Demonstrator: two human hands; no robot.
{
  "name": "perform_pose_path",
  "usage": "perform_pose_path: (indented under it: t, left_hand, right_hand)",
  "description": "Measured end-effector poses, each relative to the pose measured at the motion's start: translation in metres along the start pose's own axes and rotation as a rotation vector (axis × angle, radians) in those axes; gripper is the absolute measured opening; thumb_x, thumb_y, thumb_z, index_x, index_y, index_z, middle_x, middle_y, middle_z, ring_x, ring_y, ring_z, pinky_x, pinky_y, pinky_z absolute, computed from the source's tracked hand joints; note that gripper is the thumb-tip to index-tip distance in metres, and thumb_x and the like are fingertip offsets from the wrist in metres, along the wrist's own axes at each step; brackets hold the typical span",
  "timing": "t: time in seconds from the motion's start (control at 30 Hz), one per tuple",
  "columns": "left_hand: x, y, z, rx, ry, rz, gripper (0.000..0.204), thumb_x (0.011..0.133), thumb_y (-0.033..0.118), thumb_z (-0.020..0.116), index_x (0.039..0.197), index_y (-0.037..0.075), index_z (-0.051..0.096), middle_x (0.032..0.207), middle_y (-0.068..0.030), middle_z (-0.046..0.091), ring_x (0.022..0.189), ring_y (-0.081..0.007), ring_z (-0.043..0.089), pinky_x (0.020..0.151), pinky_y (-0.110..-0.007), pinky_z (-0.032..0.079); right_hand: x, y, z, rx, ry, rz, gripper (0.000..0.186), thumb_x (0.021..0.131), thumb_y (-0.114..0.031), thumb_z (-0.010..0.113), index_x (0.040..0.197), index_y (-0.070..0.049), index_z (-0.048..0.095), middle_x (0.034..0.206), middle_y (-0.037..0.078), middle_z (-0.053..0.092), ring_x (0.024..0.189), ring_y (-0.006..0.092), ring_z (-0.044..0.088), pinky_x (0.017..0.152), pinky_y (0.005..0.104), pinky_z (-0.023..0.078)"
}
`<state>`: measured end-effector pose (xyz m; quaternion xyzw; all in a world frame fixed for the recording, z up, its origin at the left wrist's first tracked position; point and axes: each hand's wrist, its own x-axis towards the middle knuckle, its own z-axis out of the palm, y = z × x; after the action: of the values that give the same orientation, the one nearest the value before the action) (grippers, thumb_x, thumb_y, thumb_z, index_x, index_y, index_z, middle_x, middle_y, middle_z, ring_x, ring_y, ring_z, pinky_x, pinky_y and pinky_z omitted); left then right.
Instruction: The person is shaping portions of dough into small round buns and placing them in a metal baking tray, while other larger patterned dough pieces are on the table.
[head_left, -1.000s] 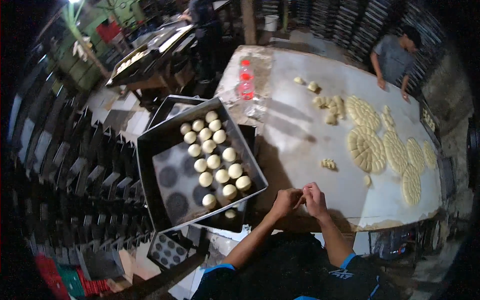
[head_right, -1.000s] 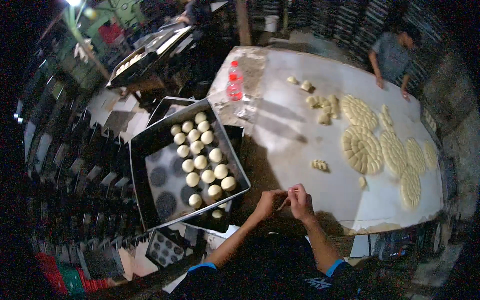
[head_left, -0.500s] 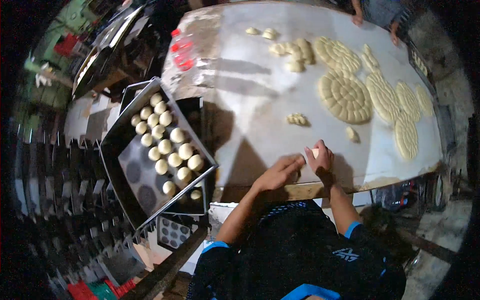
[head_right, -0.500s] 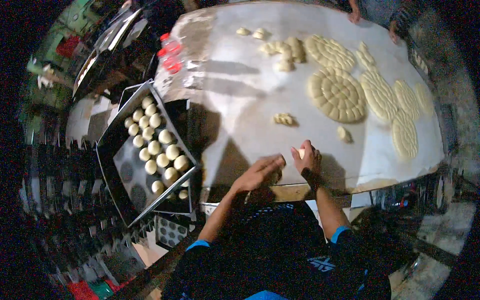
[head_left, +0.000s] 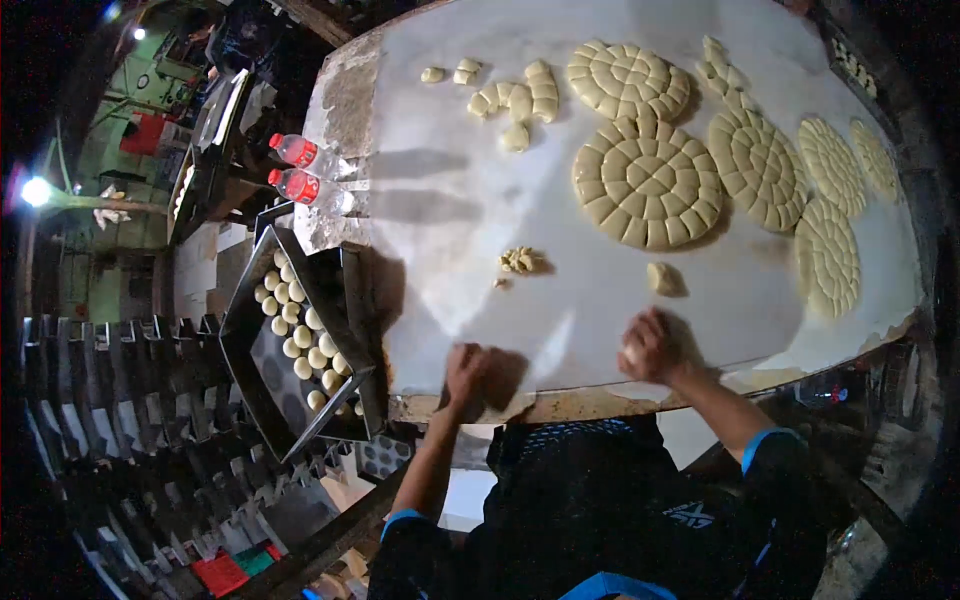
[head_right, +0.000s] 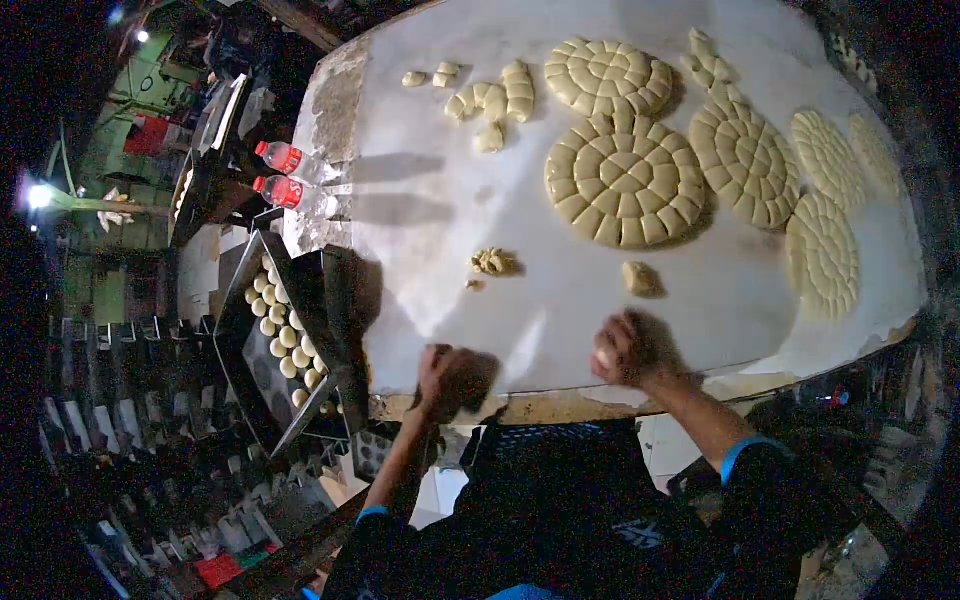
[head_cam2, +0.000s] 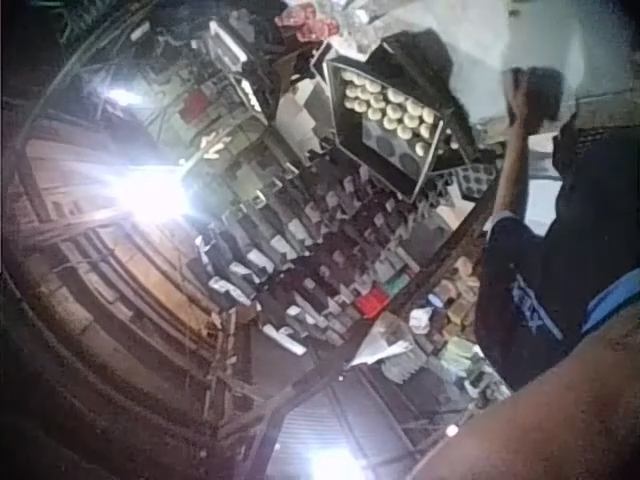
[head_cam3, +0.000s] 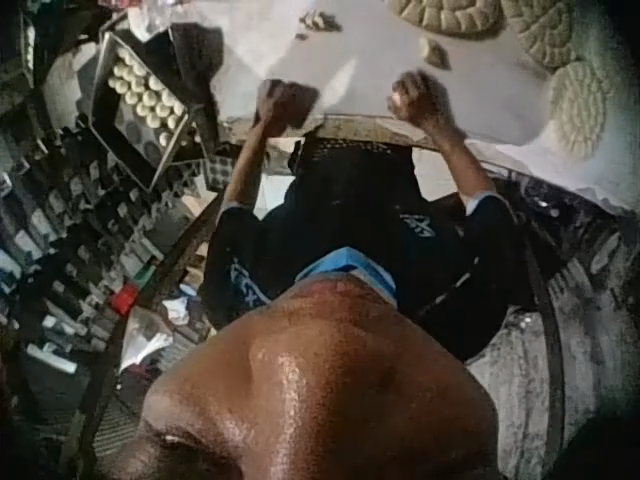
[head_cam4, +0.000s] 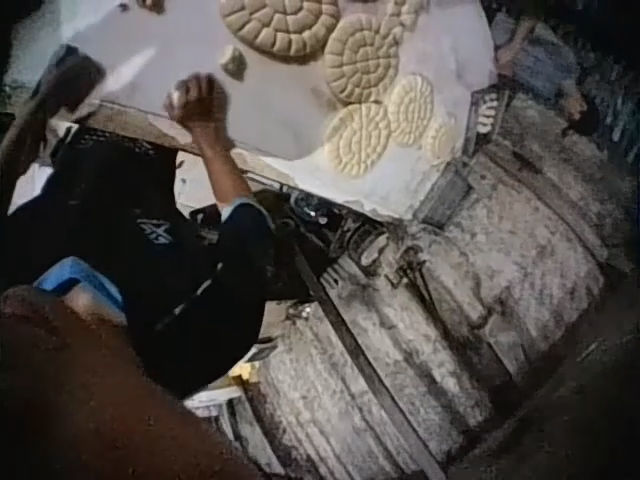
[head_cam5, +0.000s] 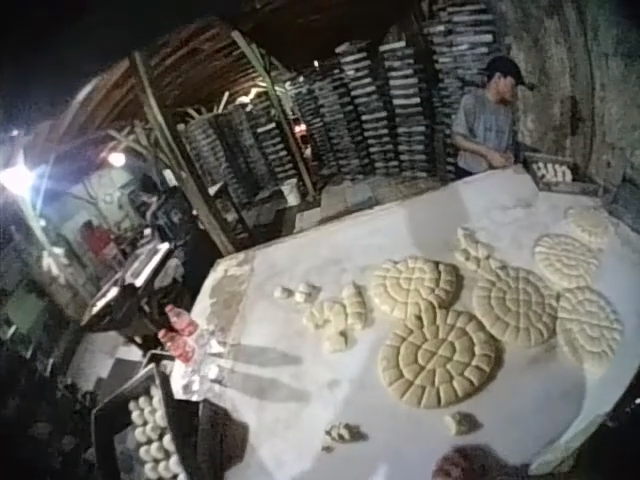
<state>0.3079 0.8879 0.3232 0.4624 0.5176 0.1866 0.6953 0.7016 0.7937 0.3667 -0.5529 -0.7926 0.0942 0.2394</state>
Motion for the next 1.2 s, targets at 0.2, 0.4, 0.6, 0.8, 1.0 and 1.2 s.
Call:
perform_pose_path:
  t: [0.2, 0.4, 0.6, 0.8, 1.0, 1.2]
  left_hand:
    - [0.072, 0.081, 0.046, 0.852, 0.632, 0.741, 0.021, 0.074, 0.013, 0.063, 0.095, 0.01, 0.062, 0.091, -0.0108, 0.06, 0.089, -0.0333, 0.052, 0.079, -0.041, 0.043]
    - [0.009, 0.009, 0.035, 0.869, 0.498, 0.835, 0.008, 0.085, 0.01, 0.055, 0.092, 0.008, 0.059, 0.101, -0.0118, 0.058, 0.087, -0.0325, 0.052, 0.073, -0.04, 0.044]
    - [0.055, 0.029, -0.039, 0.94, 0.705, 0.805, 0.021, 0.076, 0.011, 0.057, 0.097, 0.008, 0.062, 0.101, -0.01, 0.061, 0.096, -0.0334, 0.052, 0.086, -0.041, 0.042]
    - [0.049, 0.012, 0.045, 0.453, 0.354, 0.794, 0.027, 0.081, 0.008, 0.057, 0.107, 0.007, 0.06, 0.103, -0.0164, 0.059, 0.094, -0.0359, 0.056, 0.084, -0.044, 0.047]
    - [-0.09, 0.025, -0.052, 0.655, -0.215, 0.231, 0.047, 0.082, 0.005, 0.053, 0.129, 0.006, 0.05, 0.118, -0.0201, 0.056, 0.112, -0.0338, 0.055, 0.093, -0.044, 0.047]
    - [-0.22, 0.109, -0.205, 0.639, 0.839, 0.632, 0.041, 0.08, 0.008, 0.068, 0.117, 0.002, 0.054, 0.103, -0.0184, 0.062, 0.101, -0.0362, 0.058, 0.085, -0.043, 0.047]
  right_hand:
    - [0.089, -0.023, 0.041, -0.039, 0.218, 0.049, 0.012, 0.07, -0.008, 0.06, 0.076, -0.001, 0.052, 0.081, 0.017, 0.053, 0.083, 0.0358, 0.054, 0.092, 0.0508, 0.045]
    - [0.027, -0.02, 0.022, 0.117, -0.043, -0.176, 0.009, 0.074, -0.008, 0.059, 0.076, -0.001, 0.054, 0.082, 0.019, 0.057, 0.085, 0.0355, 0.056, 0.095, 0.0485, 0.045]
    - [0.107, -0.017, 0.033, -0.157, 0.137, 0.093, 0.013, 0.076, -0.007, 0.059, 0.086, -0.003, 0.053, 0.091, 0.016, 0.054, 0.095, 0.0364, 0.052, 0.084, 0.0481, 0.041]
    - [0.083, -0.08, 0.071, 0.007, 0.202, 0.356, 0.012, 0.084, -0.009, 0.056, 0.093, -0.002, 0.053, 0.096, 0.017, 0.056, 0.095, 0.0367, 0.052, 0.083, 0.0479, 0.042]
    - [0.056, -0.041, 0.024, 0.143, -0.191, 0.759, 0.016, 0.089, -0.018, 0.056, 0.093, -0.002, 0.06, 0.085, 0.011, 0.06, 0.078, 0.0244, 0.059, 0.075, 0.0388, 0.049]
    - [0.203, -0.236, 0.035, 0.726, -0.13, 0.55, 0.027, 0.093, -0.021, 0.054, 0.107, 0.001, 0.061, 0.086, 0.006, 0.06, 0.078, 0.0128, 0.057, 0.074, 0.0289, 0.05]
